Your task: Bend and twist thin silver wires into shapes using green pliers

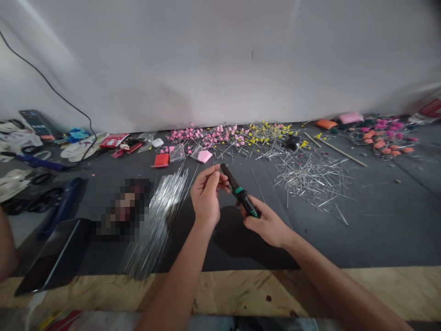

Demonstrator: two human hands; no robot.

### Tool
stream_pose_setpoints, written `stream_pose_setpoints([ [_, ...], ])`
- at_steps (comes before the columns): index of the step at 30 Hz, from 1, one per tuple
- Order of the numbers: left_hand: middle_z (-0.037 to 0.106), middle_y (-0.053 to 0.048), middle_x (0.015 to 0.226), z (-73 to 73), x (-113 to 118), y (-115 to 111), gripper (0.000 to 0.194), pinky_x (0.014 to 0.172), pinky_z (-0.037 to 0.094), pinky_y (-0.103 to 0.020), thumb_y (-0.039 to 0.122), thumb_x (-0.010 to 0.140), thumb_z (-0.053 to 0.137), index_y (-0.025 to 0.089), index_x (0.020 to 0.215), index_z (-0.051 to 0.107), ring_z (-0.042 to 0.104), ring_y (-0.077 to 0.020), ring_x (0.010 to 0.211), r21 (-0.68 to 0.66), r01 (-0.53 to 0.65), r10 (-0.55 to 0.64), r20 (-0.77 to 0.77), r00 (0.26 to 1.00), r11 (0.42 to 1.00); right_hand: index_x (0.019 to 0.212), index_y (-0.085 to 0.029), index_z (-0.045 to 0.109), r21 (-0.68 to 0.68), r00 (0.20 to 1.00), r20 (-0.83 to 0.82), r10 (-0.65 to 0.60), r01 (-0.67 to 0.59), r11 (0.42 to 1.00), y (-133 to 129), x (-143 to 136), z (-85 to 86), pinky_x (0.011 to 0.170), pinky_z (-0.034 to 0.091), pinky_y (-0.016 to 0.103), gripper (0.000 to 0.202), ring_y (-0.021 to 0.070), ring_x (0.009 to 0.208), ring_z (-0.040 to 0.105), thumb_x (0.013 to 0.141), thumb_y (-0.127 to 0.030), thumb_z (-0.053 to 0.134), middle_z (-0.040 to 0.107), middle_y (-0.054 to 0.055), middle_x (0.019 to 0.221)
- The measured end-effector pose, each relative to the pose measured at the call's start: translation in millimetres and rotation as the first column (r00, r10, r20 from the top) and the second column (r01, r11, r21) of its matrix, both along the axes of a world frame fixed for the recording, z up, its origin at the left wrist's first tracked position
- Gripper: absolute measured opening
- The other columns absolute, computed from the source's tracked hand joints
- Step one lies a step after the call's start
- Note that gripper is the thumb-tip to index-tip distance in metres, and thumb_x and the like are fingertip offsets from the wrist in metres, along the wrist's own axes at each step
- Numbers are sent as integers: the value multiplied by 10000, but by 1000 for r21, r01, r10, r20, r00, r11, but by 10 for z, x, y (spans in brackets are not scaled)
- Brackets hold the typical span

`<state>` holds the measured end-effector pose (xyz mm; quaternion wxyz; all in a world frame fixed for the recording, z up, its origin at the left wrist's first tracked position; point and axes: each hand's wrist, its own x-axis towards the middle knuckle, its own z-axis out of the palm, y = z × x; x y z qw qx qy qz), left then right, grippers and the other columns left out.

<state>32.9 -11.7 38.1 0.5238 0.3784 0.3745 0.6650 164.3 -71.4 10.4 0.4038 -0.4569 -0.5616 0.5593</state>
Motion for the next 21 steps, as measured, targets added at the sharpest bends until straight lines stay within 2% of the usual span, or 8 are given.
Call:
stream_pose_setpoints([
  [4,604,-10,649,101,10,-6,178,490,440,-211,316,764,568,164,845,614,563,-96,564,-74,117,-108,118,987,990,775,-194,458,0,1000,9,-12,12,1000,-3,2,12,571,287,243,169,104,633,348,639,-95,457,390,-39,713],
  [7,569,0,620,158,9,11,210,479,413,-200,372,757,575,165,783,597,529,-78,534,-147,145,-122,158,980,978,826,-197,479,-10,1000,8,-14,14,1000,-8,2,26,562,283,241,209,105,622,348,641,-101,458,383,-41,697],
  [11,530,17,597,204,10,38,154,458,377,-182,312,731,605,163,708,572,491,-57,511,-196,191,-155,182,971,962,807,-197,481,-18,1000,4,-25,25,1000,-5,0,31,560,285,243,196,106,620,349,633,-110,463,382,-41,691],
  [15,541,14,642,221,8,35,93,507,407,-173,229,714,614,153,740,567,511,-57,565,-180,258,-222,198,955,949,835,-195,488,-27,999,-23,-41,41,999,4,-1,19,569,287,246,220,107,628,349,635,-110,457,382,-41,700],
  [19,573,11,691,217,8,13,183,566,447,-186,192,703,625,164,865,547,545,-73,621,-165,270,-240,185,953,949,868,-192,494,-46,997,-52,-52,49,998,5,0,13,551,276,245,234,101,604,336,647,-121,461,382,-43,693],
  [21,581,4,703,210,9,6,185,581,458,-197,199,691,640,151,839,541,553,-77,628,-177,242,-215,161,963,954,872,-190,501,-39,997,-51,-57,55,998,3,4,18,553,277,246,237,103,608,343,647,-123,467,392,-42,695],
])
